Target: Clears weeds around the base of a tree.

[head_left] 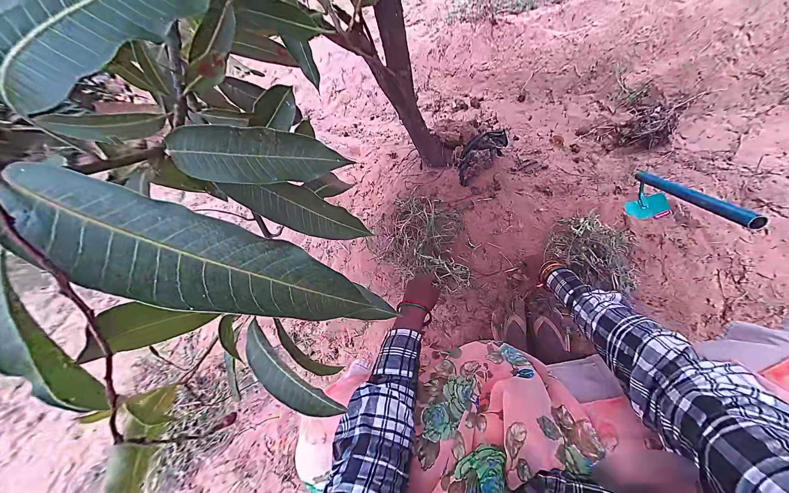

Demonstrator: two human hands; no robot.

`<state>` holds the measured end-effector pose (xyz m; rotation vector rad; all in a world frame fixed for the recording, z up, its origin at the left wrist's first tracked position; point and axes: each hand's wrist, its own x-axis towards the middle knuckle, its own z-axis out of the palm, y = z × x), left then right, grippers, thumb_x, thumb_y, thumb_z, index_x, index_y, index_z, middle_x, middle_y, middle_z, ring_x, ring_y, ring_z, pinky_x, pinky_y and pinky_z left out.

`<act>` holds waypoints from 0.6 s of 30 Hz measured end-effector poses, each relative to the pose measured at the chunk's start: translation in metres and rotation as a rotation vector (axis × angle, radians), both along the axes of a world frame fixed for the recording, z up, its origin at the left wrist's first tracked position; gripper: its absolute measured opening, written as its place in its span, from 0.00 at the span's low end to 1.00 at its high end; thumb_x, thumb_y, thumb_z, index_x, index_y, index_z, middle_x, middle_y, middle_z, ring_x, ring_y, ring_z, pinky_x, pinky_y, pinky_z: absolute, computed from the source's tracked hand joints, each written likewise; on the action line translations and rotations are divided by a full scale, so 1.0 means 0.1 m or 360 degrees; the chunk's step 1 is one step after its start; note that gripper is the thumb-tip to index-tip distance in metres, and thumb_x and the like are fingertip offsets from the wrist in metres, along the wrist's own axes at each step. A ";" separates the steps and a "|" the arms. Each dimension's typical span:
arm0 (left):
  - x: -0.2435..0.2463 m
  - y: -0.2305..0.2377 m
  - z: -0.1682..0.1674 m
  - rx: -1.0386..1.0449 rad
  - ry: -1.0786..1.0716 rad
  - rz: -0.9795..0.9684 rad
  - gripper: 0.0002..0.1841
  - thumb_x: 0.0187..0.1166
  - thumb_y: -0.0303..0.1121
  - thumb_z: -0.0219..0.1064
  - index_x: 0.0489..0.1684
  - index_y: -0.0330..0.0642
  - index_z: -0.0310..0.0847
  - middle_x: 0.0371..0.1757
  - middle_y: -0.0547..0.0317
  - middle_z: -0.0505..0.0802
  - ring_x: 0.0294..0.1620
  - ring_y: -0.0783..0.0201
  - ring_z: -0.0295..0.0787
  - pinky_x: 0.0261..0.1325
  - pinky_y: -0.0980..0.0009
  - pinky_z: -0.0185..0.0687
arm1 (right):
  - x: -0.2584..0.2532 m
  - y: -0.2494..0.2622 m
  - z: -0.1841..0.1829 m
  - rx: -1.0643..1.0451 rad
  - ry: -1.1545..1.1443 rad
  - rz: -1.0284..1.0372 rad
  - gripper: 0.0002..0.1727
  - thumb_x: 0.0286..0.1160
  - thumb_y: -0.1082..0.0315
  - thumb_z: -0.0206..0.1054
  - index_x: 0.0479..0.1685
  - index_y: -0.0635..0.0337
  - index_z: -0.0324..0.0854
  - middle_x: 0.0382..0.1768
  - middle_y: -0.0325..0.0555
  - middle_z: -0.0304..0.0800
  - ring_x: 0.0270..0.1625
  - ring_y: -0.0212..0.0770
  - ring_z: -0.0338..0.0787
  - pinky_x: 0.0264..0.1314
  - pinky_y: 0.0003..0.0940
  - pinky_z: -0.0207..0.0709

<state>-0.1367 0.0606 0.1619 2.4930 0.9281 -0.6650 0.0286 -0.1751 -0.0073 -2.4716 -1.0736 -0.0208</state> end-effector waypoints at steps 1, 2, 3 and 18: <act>0.01 -0.01 -0.01 0.0006 0.0008 0.0001 0.20 0.85 0.31 0.61 0.74 0.35 0.80 0.74 0.34 0.85 0.79 0.40 0.79 0.82 0.43 0.68 | 0.05 0.12 -0.03 -0.0365 0.0433 0.0027 0.34 0.93 0.47 0.50 0.54 0.75 0.87 0.55 0.76 0.89 0.64 0.72 0.88 0.71 0.74 0.71; 0.01 -0.01 -0.02 0.0009 0.0013 -0.0004 0.20 0.85 0.31 0.61 0.74 0.36 0.80 0.74 0.35 0.85 0.79 0.41 0.79 0.82 0.43 0.69 | 0.07 0.29 0.00 -0.0679 0.0786 -0.0013 0.35 0.91 0.43 0.54 0.68 0.71 0.81 0.69 0.74 0.82 0.75 0.71 0.81 0.77 0.72 0.68; 0.02 -0.02 -0.04 0.0007 0.0016 -0.0012 0.20 0.85 0.31 0.61 0.73 0.35 0.80 0.74 0.35 0.85 0.79 0.41 0.79 0.82 0.43 0.68 | 0.04 0.42 -0.04 -0.0802 0.0913 -0.0082 0.36 0.86 0.43 0.61 0.76 0.67 0.76 0.77 0.71 0.77 0.78 0.70 0.79 0.75 0.72 0.70; 0.05 -0.06 -0.05 0.0012 0.0058 -0.0090 0.20 0.86 0.30 0.59 0.74 0.32 0.79 0.73 0.32 0.85 0.79 0.39 0.78 0.82 0.41 0.68 | 0.78 0.12 0.51 -0.0244 0.0907 -0.0070 0.27 0.93 0.57 0.56 0.63 0.80 0.81 0.61 0.78 0.86 0.69 0.72 0.85 0.75 0.67 0.71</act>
